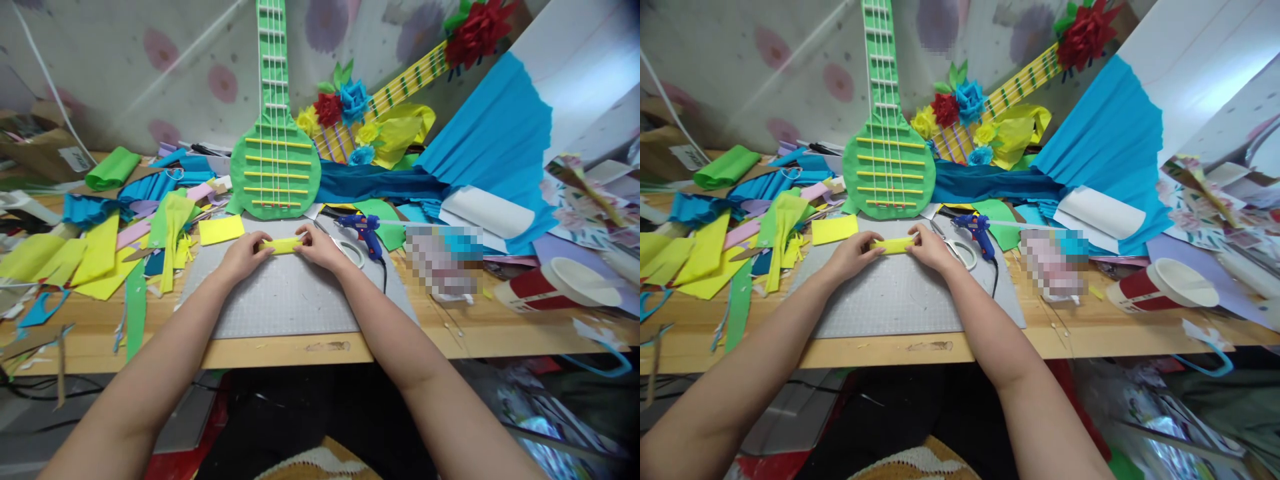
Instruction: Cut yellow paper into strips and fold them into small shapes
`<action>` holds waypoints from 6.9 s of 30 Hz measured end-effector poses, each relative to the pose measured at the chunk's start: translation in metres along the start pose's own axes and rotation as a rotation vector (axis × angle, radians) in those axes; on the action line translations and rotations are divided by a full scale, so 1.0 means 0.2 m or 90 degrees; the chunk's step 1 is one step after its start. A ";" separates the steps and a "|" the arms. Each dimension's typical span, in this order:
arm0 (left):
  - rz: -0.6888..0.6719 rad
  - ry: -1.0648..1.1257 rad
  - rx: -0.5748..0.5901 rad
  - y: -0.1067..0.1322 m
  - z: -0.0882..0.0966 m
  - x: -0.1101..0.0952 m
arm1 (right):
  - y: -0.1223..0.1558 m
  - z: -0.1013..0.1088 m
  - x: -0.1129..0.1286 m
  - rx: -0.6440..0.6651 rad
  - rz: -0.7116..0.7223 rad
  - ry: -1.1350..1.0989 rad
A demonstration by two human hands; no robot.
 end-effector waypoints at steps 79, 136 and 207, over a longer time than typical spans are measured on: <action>0.278 -0.160 -0.348 0.13 0.49 0.24 | 0.04 -0.02 0.16 -0.006 0.198 0.059; 0.237 -0.093 -0.034 0.04 0.10 0.03 | 0.03 -0.06 0.08 -0.094 0.015 0.140; 0.155 -0.226 0.040 0.01 0.04 -0.04 | 0.03 -0.15 0.13 -0.058 0.156 0.298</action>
Point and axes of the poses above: each hand's wrist, its own y-axis away from the middle knuckle, its own z-axis out of the back of the hand, x = y × z, the point moved 7 cm from there along -y, towards the middle knuckle, and after that the axes turned 3 degrees about y, right-handed, at the moved point
